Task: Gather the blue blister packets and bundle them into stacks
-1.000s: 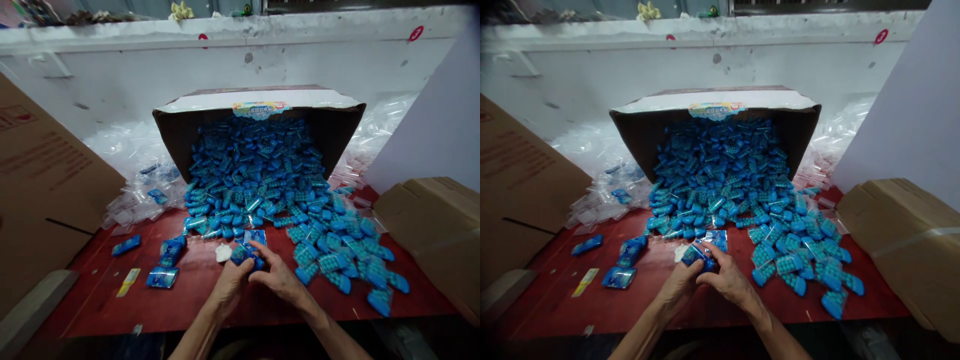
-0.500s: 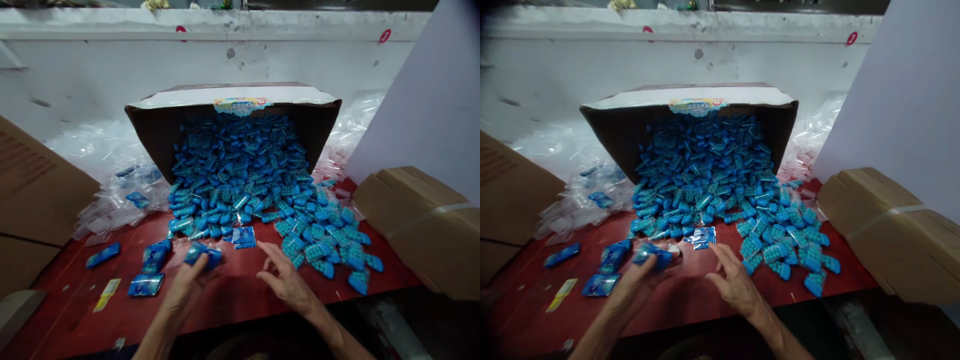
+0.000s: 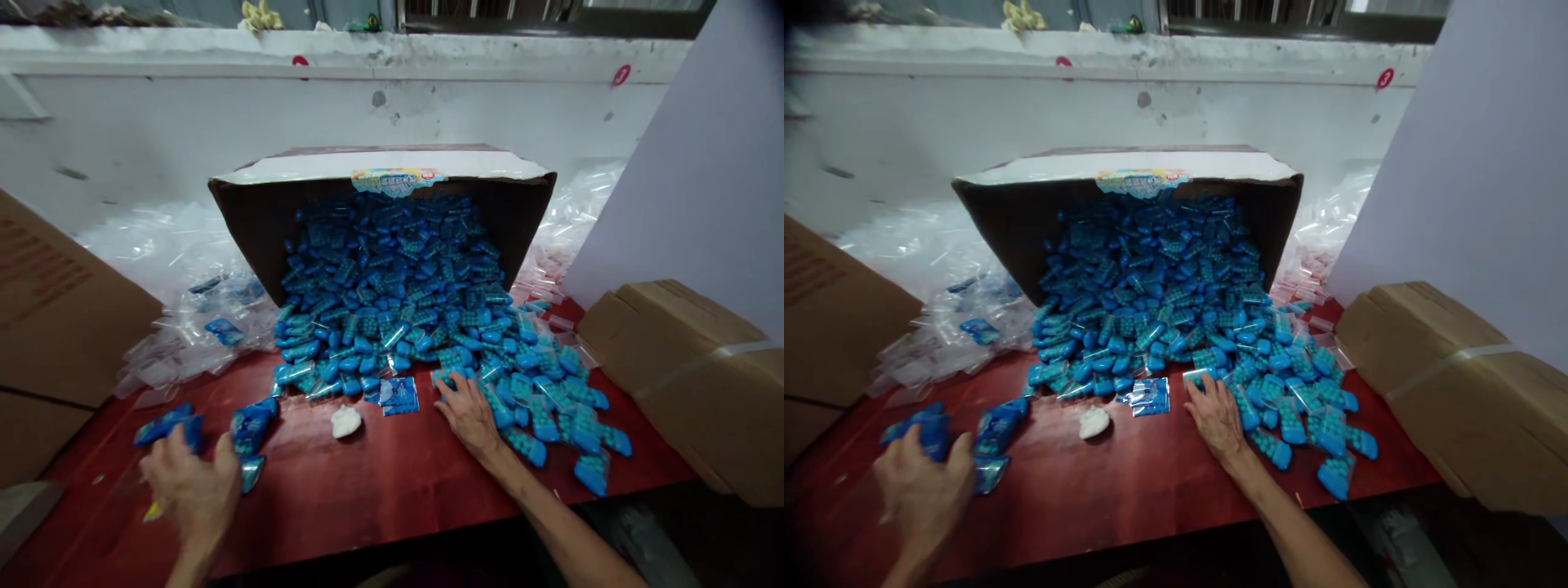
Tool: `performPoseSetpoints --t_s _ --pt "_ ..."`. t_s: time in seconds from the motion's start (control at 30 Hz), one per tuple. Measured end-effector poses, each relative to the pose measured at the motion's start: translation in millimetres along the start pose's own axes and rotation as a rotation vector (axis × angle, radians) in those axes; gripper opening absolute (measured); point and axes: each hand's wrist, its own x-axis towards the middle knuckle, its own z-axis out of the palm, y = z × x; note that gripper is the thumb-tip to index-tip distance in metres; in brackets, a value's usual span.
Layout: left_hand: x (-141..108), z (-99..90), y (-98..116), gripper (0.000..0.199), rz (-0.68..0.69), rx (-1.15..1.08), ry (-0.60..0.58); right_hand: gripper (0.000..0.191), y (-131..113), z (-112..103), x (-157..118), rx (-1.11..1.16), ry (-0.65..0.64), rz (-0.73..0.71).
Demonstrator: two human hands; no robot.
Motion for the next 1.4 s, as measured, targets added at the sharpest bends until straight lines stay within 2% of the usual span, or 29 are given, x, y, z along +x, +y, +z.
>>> performPoseSetpoints --t_s 0.03,0.07,0.17,0.23,0.33,0.4,0.6,0.67,0.73,0.83,0.9,0.97,1.0,1.07,1.17,1.23,1.4 --pt "-7.4 9.2 8.7 0.052 0.1 0.034 0.051 0.033 -2.0 -0.2 8.8 -0.016 -0.004 0.01" --pt "-15.4 20.2 19.3 0.042 0.219 0.005 0.008 0.031 -4.7 -0.8 16.6 -0.034 -0.006 0.025" --pt "-40.9 60.4 56.6 0.026 0.542 -0.031 -0.264 0.022 -19.5 -1.9 32.5 -0.057 -0.019 0.053" --pt "-55.2 87.7 78.9 0.028 0.638 0.03 -0.394 0.019 -32.5 0.7 38.7 -0.02 -0.062 0.021" --pt "-66.9 116.5 99.2 0.03 0.673 0.092 -0.519 0.015 -47.3 11.9 46.1 0.038 -0.132 -0.024" --pt "-68.2 124.7 103.7 0.029 0.663 0.115 -0.561 0.012 -50.9 21.2 50.7 0.048 -0.143 -0.026" --pt "-68.7 120.5 100.6 0.025 0.63 0.065 -0.612 0.014 -49.7 33.0 54.3 0.069 -0.114 -0.048" --pt "-72.1 116.1 100.5 0.027 0.575 -0.032 -0.586 0.016 -50.1 30.1 51.2 0.076 -0.098 -0.054" --pt "-74.1 110.8 103.0 0.036 0.439 -0.179 -0.507 0.017 -50.6 23.7 47.1 0.082 -0.083 -0.057" --pt "-70.2 103.3 111.4 0.056 0.062 -0.402 -0.453 0.018 -51.7 8.5 40.9 0.151 0.005 -0.045" --pt "-64.8 100.7 117.7 0.053 -0.163 -0.55 -0.554 0.019 -53.2 -2.2 38.2 0.256 0.086 -0.05" --pt "-60.9 100.9 122.3 0.037 -0.311 -0.731 -0.699 0.019 -55.1 -9.3 37.7 0.419 0.12 -0.064" --pt "-60.3 102.0 123.7 0.031 -0.367 -0.82 -0.754 0.018 -56.0 -10.6 38.5 0.531 0.116 -0.046" --pt "-61.9 105.0 124.7 0.029 -0.481 -0.964 -0.822 0.018 -56.9 -8.5 42.0 0.823 0.054 0.083" --pt "-67.2 109.9 124.9 0.033 -0.579 -1.08 -0.862 0.028 -56.3 2.8 49.6 1.185 -0.139 0.319" --pt "-69.5 113.0 125.6 0.037 -0.613 -1.088 -0.844 0.026 -55.3 10.5 54.3 1.24 -0.212 0.36" --pt "-67.4 120.1 129.0 0.037 -0.623 -1.09 -0.784 0.022 -55.7 16.3 59.0 1.115 -0.143 0.345"
